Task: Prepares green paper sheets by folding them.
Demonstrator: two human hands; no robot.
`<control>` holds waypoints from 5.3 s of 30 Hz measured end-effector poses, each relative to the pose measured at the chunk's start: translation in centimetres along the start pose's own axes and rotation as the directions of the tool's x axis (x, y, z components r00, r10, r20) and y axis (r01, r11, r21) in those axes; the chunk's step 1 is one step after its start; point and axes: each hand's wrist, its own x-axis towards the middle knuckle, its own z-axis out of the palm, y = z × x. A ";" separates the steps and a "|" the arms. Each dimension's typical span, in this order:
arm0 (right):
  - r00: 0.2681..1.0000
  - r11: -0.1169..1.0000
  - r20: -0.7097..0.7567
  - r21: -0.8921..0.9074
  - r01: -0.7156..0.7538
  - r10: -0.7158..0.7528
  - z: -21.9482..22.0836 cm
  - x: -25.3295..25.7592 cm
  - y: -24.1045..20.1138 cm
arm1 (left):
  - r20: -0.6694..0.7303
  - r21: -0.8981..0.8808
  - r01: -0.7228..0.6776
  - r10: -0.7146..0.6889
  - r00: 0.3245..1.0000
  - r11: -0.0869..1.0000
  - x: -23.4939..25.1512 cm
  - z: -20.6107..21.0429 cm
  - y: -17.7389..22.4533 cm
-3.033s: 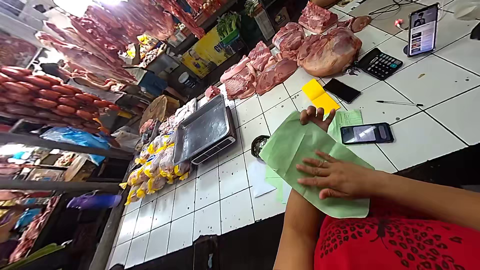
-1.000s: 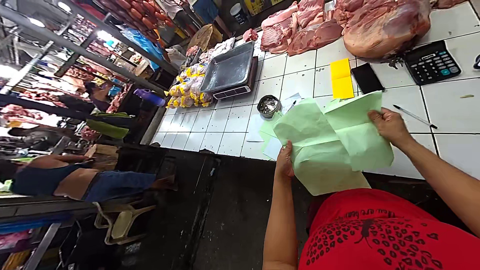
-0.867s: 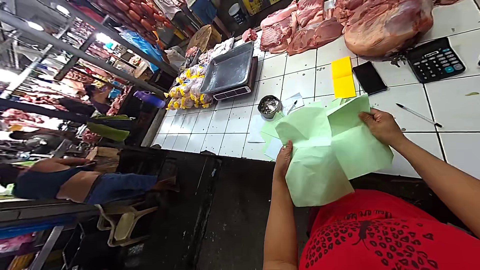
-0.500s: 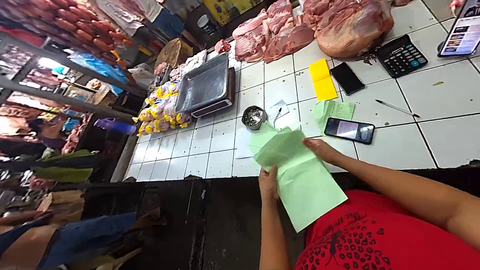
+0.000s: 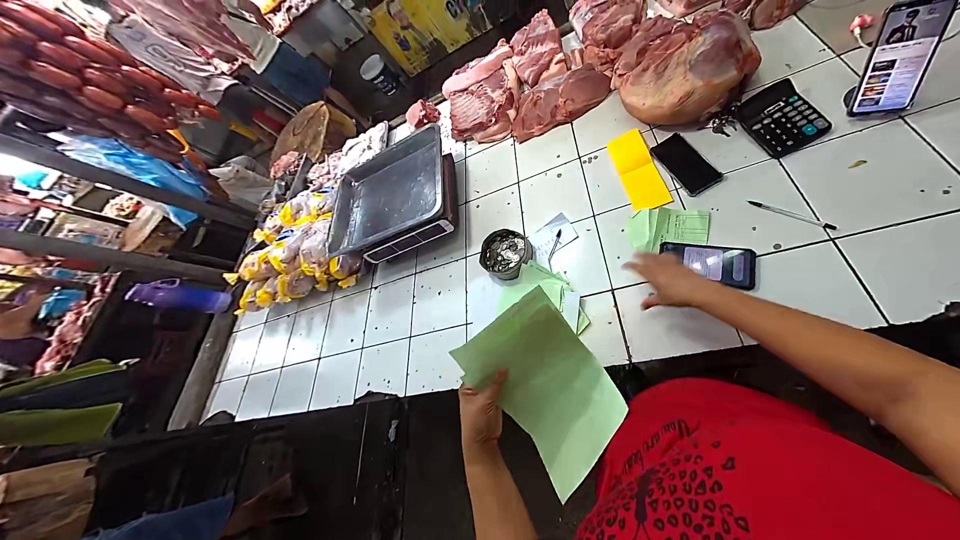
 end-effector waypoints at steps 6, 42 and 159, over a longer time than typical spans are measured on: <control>0.924 0.913 -0.028 -0.144 -0.381 0.381 -2.2 -3.7 7.2 | 0.095 -0.024 -0.035 0.037 0.995 0.999 2.4 -1.0 0.5; 0.893 0.888 -0.066 -0.096 -0.450 0.445 0.6 0.5 3.4 | 0.564 0.095 -0.287 0.186 0.805 0.953 -4.8 1.4 0.5; 0.731 0.957 -0.618 0.212 -0.198 0.288 -12.8 -8.1 -5.4 | 0.577 -0.045 -0.724 0.609 0.544 0.688 2.8 12.6 10.8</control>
